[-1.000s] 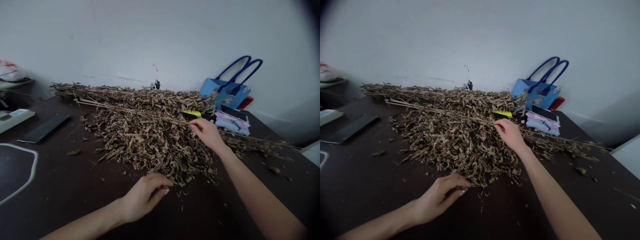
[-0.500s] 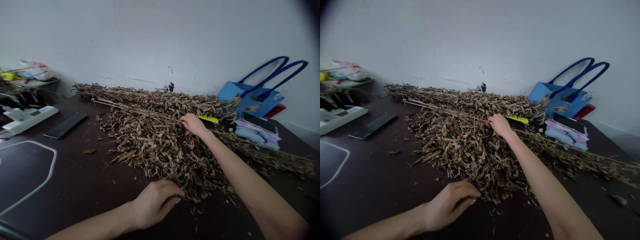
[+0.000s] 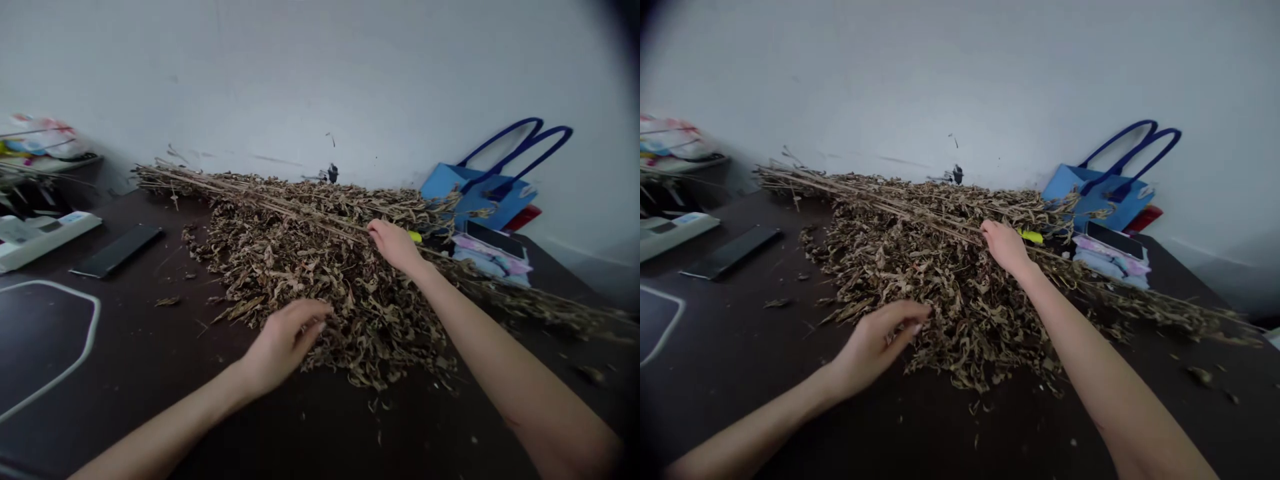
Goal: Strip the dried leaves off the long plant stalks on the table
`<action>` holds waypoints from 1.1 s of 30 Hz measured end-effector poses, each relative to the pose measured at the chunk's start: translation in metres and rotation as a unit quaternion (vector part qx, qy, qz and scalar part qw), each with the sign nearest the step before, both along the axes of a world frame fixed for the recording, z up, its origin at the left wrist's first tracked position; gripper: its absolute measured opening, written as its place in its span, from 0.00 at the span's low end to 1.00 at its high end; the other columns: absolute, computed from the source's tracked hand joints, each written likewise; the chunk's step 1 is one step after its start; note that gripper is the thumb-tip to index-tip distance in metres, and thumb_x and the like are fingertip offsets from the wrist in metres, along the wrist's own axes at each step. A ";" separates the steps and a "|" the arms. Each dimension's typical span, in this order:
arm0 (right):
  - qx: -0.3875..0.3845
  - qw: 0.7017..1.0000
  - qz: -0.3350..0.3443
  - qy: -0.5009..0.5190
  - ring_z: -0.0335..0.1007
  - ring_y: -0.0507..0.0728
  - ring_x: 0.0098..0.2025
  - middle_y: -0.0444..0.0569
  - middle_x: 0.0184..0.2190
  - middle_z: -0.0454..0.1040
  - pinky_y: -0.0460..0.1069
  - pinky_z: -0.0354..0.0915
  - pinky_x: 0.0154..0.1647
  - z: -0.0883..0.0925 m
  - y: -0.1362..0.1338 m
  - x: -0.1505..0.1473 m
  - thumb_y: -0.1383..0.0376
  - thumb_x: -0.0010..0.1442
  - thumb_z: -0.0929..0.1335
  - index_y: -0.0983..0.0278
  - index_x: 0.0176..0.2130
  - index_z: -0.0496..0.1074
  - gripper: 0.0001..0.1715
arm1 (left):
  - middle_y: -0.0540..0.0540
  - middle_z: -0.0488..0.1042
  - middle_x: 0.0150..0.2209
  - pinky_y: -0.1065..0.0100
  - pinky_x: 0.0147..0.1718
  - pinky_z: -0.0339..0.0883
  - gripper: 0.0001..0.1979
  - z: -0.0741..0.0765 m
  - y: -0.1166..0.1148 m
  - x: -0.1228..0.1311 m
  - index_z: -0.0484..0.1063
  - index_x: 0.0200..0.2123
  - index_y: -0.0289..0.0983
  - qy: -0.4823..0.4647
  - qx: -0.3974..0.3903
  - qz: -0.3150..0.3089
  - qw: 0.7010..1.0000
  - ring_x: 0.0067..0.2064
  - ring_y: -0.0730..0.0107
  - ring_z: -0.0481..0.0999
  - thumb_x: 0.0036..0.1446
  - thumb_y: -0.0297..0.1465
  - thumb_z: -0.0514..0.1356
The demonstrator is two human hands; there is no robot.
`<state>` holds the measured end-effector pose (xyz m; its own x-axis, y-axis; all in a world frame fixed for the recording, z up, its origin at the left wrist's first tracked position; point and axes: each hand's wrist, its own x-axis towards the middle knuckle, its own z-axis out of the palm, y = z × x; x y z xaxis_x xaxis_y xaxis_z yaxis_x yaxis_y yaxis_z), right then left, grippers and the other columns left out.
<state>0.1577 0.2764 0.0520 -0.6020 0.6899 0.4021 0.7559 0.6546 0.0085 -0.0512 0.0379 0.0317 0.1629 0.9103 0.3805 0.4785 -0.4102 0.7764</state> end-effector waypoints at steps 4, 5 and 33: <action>-0.021 1.000 0.011 0.002 0.67 0.58 0.34 0.51 0.34 0.72 0.49 0.57 0.32 0.001 0.002 0.001 0.68 0.60 0.58 0.62 0.39 0.65 0.09 | 0.42 0.76 0.42 0.64 0.43 0.69 0.11 0.014 0.034 -0.023 0.71 0.44 0.36 -0.070 -0.055 0.098 0.991 0.42 0.66 0.75 0.58 0.29 0.56; -0.026 1.000 0.016 0.003 0.67 0.58 0.33 0.50 0.33 0.72 0.49 0.56 0.32 0.002 0.002 0.001 0.68 0.60 0.58 0.62 0.39 0.65 0.09 | 0.42 0.76 0.42 0.64 0.42 0.69 0.11 0.015 0.046 -0.028 0.71 0.44 0.36 -0.113 -0.080 0.098 0.986 0.42 0.66 0.75 0.57 0.30 0.57; -0.085 0.994 0.068 0.019 0.66 0.56 0.32 0.49 0.32 0.71 0.48 0.56 0.31 0.020 -0.025 -0.006 0.66 0.61 0.58 0.63 0.36 0.64 0.07 | 0.38 0.69 0.51 0.57 0.54 0.56 0.13 0.022 0.123 -0.005 0.68 0.47 0.31 0.275 0.124 0.028 0.953 0.55 0.58 0.64 0.60 0.25 0.51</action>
<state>0.1513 0.2517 0.0716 -0.6809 0.6633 0.3106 0.6585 0.7401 -0.1368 -0.0559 0.1608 0.0538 0.3535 0.8171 0.4553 0.8118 -0.5098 0.2846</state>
